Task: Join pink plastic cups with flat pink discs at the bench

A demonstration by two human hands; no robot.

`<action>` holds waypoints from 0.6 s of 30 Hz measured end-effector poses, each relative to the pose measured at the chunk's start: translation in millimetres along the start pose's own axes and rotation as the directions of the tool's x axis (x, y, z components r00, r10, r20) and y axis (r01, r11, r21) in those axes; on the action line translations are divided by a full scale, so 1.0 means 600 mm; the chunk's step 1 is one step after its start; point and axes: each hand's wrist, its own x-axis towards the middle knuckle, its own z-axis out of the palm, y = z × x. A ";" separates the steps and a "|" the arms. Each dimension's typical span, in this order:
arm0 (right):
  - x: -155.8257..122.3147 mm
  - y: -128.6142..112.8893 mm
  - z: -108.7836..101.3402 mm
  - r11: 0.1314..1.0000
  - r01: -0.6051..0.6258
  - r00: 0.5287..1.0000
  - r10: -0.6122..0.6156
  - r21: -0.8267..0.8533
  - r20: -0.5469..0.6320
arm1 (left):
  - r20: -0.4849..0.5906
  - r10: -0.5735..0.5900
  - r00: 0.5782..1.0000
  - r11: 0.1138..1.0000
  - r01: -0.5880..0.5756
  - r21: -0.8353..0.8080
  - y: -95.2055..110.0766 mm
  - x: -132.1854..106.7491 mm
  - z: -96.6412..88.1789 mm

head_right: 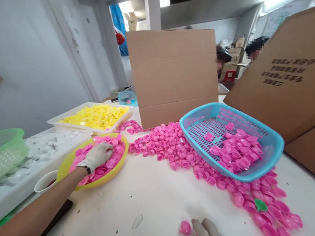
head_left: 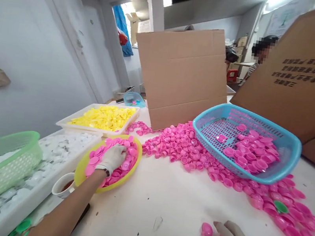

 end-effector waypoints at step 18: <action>0.065 -0.069 -0.090 0.717 -0.530 0.846 0.407 0.453 0.345 | 0.581 0.412 0.702 0.303 0.495 -0.814 0.358 -0.251 0.124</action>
